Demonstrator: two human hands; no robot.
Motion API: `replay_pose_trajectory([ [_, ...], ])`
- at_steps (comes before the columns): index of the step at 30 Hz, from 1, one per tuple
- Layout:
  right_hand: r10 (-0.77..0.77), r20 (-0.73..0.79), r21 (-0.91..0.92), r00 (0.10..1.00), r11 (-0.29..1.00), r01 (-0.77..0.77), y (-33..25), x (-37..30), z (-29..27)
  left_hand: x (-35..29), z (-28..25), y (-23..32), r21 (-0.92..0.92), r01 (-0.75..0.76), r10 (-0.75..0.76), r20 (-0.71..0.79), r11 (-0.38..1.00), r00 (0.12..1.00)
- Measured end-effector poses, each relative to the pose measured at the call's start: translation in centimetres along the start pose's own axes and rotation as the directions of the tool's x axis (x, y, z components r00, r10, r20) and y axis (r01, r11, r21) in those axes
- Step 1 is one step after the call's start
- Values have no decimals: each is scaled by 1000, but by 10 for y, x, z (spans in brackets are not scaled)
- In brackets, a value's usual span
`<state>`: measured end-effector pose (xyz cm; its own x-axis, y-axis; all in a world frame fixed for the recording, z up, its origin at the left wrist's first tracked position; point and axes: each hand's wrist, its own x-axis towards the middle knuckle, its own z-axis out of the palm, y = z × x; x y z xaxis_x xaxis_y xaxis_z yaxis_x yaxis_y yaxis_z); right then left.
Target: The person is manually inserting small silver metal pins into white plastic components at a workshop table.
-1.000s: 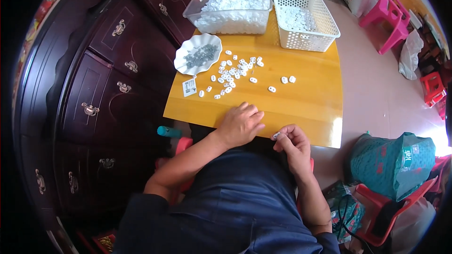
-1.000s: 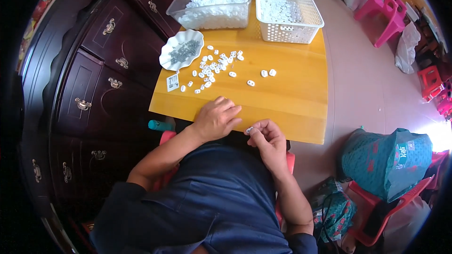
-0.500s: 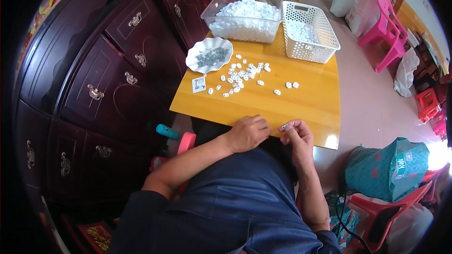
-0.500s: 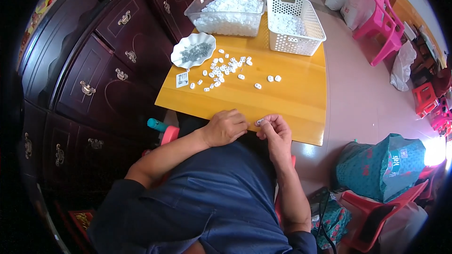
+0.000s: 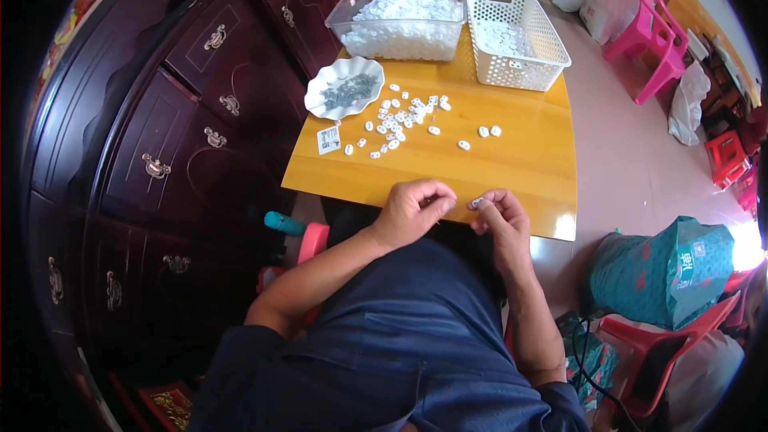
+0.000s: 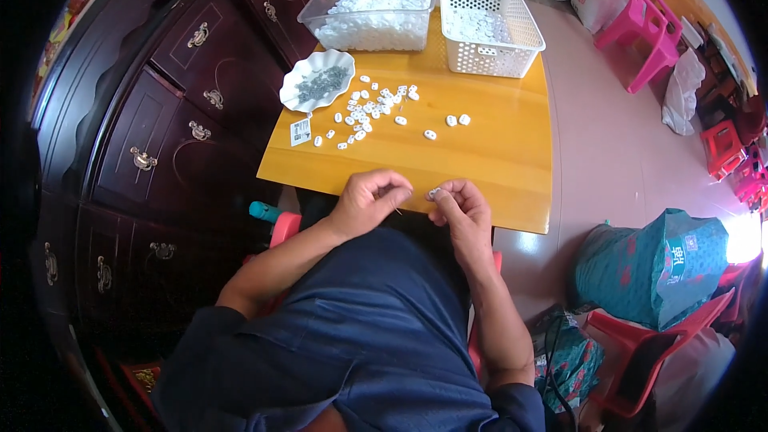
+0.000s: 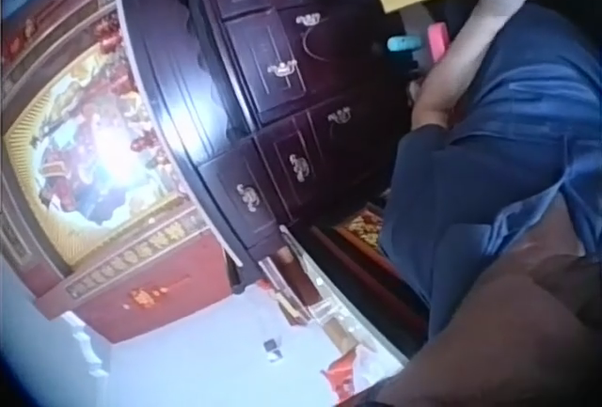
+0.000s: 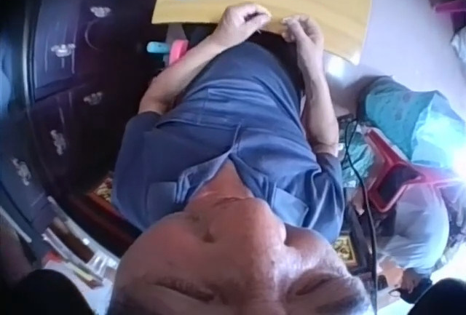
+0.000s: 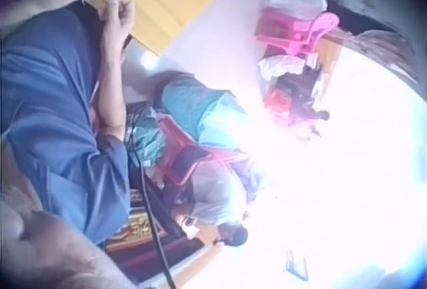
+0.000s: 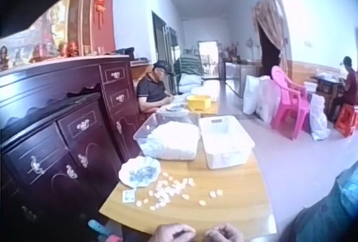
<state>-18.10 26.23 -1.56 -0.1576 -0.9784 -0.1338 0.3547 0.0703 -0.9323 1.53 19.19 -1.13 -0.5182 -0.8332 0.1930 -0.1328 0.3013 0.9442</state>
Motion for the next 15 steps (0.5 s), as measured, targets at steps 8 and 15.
replay_pose_trajectory([
  [8,24,52,26,998,999,-25,2,-2,5,10,7,12,-359,197,-176,92,912,980],
  [15,6,65,9,998,1000,-7,7,-1,4,13,11,11,-264,177,-155,104,948,983],
])
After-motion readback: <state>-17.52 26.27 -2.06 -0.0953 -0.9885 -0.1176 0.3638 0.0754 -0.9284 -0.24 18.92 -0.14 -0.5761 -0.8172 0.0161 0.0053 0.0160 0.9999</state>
